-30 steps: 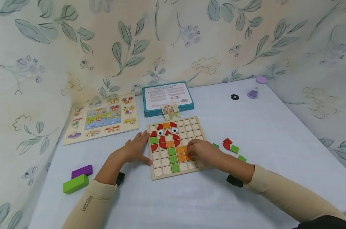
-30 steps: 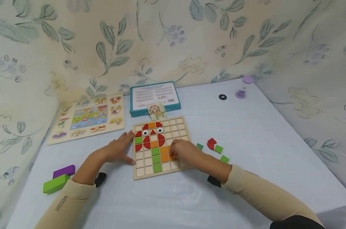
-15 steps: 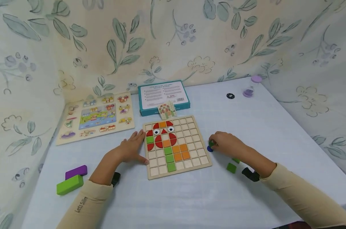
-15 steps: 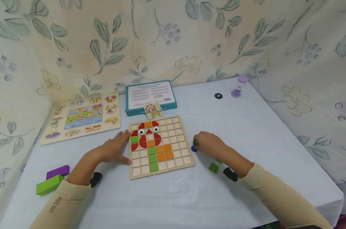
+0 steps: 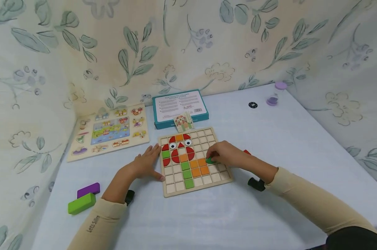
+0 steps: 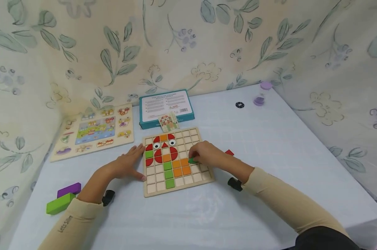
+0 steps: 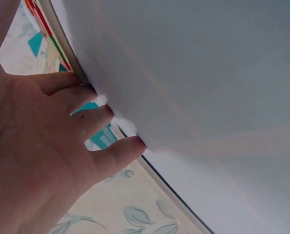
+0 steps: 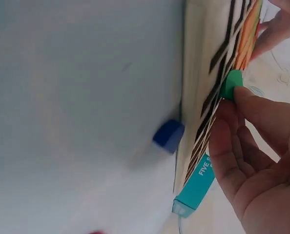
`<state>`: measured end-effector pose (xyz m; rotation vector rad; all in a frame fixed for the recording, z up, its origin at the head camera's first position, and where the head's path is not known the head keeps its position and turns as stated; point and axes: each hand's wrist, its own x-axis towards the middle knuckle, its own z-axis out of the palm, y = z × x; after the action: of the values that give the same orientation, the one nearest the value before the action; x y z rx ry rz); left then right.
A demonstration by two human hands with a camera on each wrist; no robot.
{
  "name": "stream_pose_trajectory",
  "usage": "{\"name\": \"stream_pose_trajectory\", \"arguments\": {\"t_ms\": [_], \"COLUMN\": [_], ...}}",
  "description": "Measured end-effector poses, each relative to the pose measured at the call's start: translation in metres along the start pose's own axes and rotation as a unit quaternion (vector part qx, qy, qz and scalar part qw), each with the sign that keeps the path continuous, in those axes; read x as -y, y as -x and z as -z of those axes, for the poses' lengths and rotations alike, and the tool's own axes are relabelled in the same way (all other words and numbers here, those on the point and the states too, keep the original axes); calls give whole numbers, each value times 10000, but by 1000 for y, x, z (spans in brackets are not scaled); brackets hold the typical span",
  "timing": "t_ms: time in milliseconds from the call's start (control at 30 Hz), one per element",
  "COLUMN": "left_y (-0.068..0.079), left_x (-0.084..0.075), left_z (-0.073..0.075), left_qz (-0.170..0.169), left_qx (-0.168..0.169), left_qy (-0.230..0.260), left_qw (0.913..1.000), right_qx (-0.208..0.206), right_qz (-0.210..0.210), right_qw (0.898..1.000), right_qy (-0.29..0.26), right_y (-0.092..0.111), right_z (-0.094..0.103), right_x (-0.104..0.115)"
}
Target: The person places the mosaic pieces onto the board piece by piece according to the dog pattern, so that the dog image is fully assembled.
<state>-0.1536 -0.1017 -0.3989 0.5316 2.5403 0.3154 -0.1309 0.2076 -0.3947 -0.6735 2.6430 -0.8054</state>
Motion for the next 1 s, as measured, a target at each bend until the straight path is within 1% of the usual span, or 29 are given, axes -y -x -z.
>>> {"name": "stream_pose_trajectory", "arguments": {"t_ms": [100, 233, 333, 467, 700, 867, 1000], "left_y": [-1, -2, -2, -2, 1, 0, 0], "left_x": [0, 2, 4, 5, 2, 4, 4], "left_z": [-3, -5, -5, -3, -2, -3, -2], "left_qz": [16, 7, -38, -63, -78, -62, -54], "left_qx": [22, -15, -42, -60, -17, -61, -75], "left_qy": [64, 50, 21, 8, 74, -6, 3], "left_qw": [10000, 10000, 10000, 10000, 9999, 10000, 10000], "right_qx": [102, 148, 121, 54, -318, -277, -208], "right_qz": [-149, -147, -163, -215, -178, -299, -271], "right_qw": [9998, 9997, 9998, 9995, 9988, 9980, 9980], "right_qy": [41, 139, 43, -220, -337, -480, -539], "right_y": [-6, -7, -7, -6, -2, -1, -2], "right_z": [-3, -2, -1, -2, -4, -5, -4], "right_x": [3, 3, 0, -3, -4, -7, -9]}}
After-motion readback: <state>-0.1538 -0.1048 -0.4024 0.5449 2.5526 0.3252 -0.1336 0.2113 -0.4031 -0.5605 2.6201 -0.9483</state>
